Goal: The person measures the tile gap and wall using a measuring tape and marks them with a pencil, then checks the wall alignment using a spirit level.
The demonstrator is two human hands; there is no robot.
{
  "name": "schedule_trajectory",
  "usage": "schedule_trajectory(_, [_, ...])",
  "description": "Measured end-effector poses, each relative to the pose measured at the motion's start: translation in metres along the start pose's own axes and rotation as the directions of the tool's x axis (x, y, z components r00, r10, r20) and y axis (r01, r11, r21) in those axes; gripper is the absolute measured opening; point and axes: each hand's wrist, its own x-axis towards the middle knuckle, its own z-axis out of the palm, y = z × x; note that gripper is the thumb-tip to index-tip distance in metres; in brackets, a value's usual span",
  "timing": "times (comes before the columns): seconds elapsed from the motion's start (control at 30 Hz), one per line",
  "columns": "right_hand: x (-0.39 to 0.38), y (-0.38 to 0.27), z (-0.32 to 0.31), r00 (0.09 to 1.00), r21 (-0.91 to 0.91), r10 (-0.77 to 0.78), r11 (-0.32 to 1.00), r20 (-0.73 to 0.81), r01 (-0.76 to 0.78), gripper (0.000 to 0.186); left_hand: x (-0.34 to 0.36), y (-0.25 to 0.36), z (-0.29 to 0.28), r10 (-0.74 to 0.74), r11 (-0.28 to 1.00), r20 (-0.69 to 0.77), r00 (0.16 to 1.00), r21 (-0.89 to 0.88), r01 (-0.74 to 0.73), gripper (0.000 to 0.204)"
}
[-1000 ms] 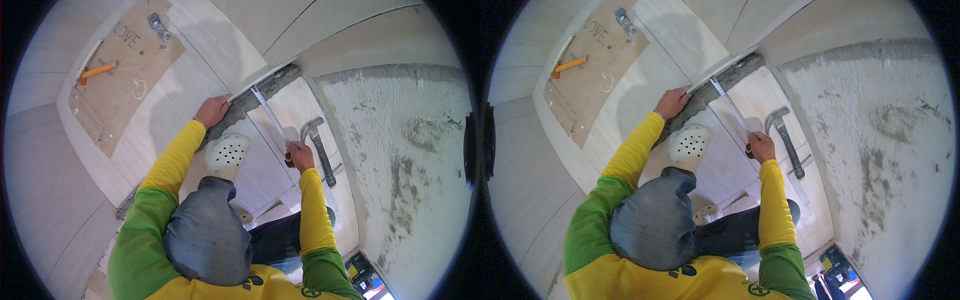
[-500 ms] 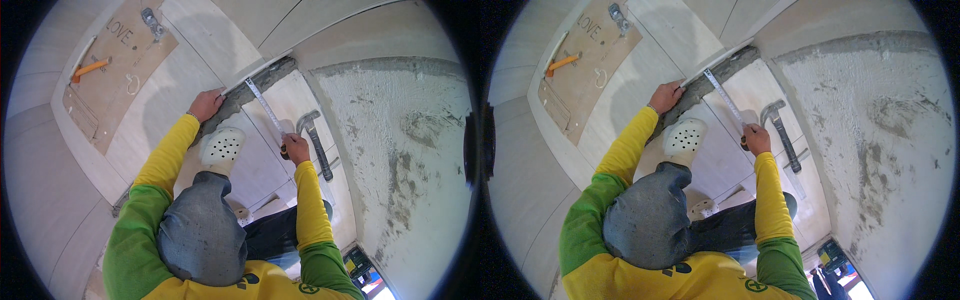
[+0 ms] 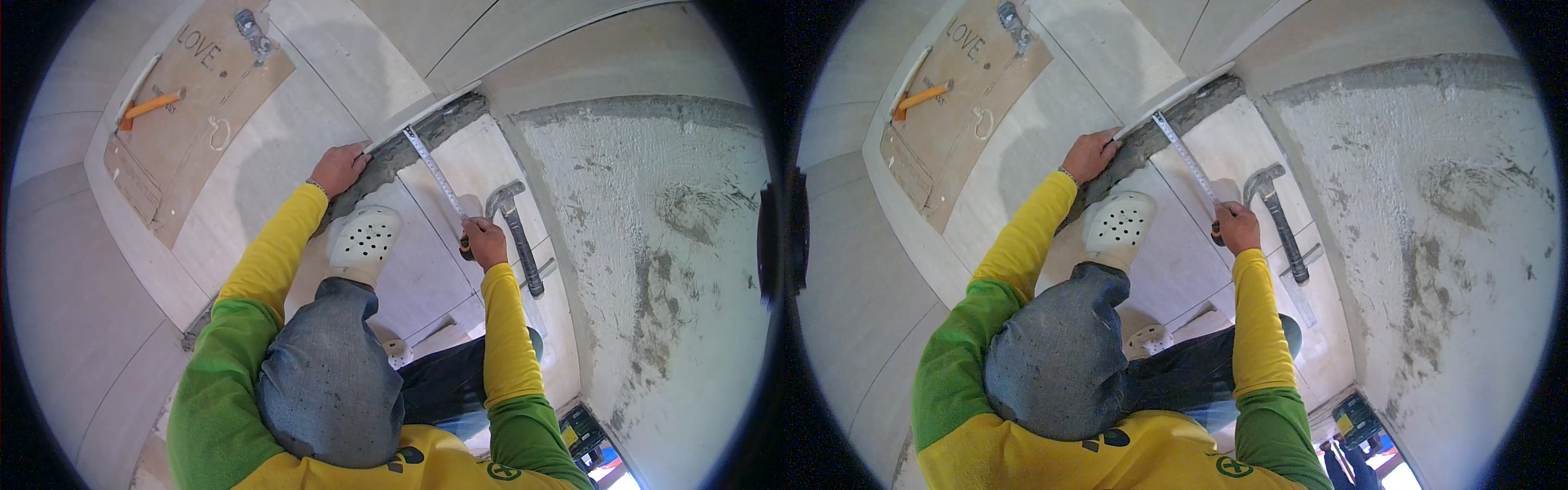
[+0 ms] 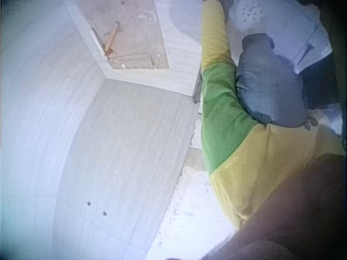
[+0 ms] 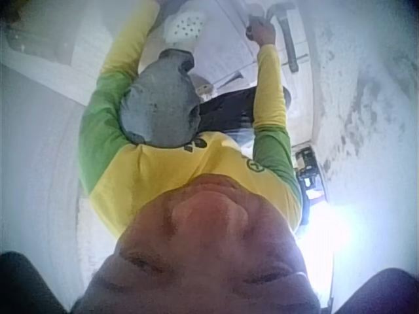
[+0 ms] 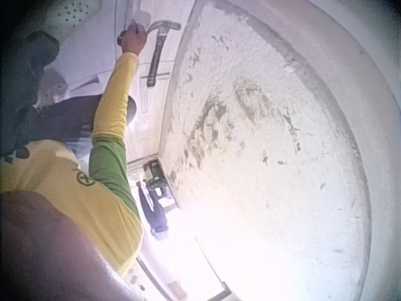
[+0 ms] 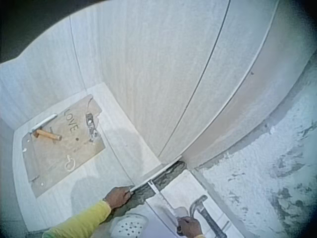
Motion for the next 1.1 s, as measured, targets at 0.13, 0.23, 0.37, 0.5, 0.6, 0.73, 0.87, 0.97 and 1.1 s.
schedule_trajectory(0.13, [-0.003, -0.006, 0.000, 1.000, -0.037, 0.014, 0.999, 0.007, -0.013, 0.033, 0.000, -0.002, 0.000, -0.001, 1.000, -0.004, 1.000, 0.007, 0.001, 0.038])
schedule_trajectory(0.23, [0.001, 0.000, 0.000, 1.000, -0.090, -0.024, 0.996, -0.011, 0.023, 0.033, 0.000, -0.001, 0.001, 0.015, 1.000, -0.022, 1.000, 0.004, -0.015, 0.038])
schedule_trajectory(0.37, [0.003, 0.004, -0.001, 0.999, -0.097, -0.029, 0.995, -0.017, 0.027, 0.033, 0.001, 0.002, 0.000, -0.015, 1.000, 0.007, 1.000, 0.001, 0.015, 0.038])
schedule_trajectory(0.5, [0.003, 0.004, 0.000, 0.999, -0.093, -0.026, 0.995, -0.026, 0.023, 0.033, 0.000, 0.001, 0.000, 0.005, 1.000, -0.014, 1.000, -0.008, -0.005, 0.038])
schedule_trajectory(0.6, [0.000, -0.002, 0.000, 0.999, -0.095, -0.020, 0.995, -0.034, 0.017, 0.033, -0.001, -0.001, 0.000, 0.004, 1.000, -0.017, 1.000, -0.007, -0.004, 0.038])
schedule_trajectory(0.73, [-0.002, -0.004, -0.001, 0.999, -0.069, -0.015, 0.998, -0.034, 0.012, 0.032, 0.000, 0.002, 0.000, -0.003, 1.000, -0.013, 1.000, -0.016, 0.003, 0.037])
schedule_trajectory(0.87, [-0.004, -0.006, -0.002, 0.998, -0.089, -0.054, 0.995, -0.036, 0.051, 0.031, -0.001, 0.004, -0.002, -0.050, 0.999, 0.013, 0.999, -0.020, 0.050, 0.034])
schedule_trajectory(0.97, [-0.004, -0.005, -0.003, 0.995, -0.132, -0.082, 0.989, -0.062, 0.073, 0.031, -0.001, 0.003, -0.001, -0.039, 0.999, 0.007, 0.999, -0.008, 0.039, 0.035])
schedule_trajectory(1.1, [-0.004, -0.004, -0.003, 0.996, -0.104, -0.058, 0.993, -0.061, 0.051, 0.031, -0.001, 0.000, 0.003, -0.010, 1.000, -0.014, 1.000, -0.016, 0.010, 0.034])
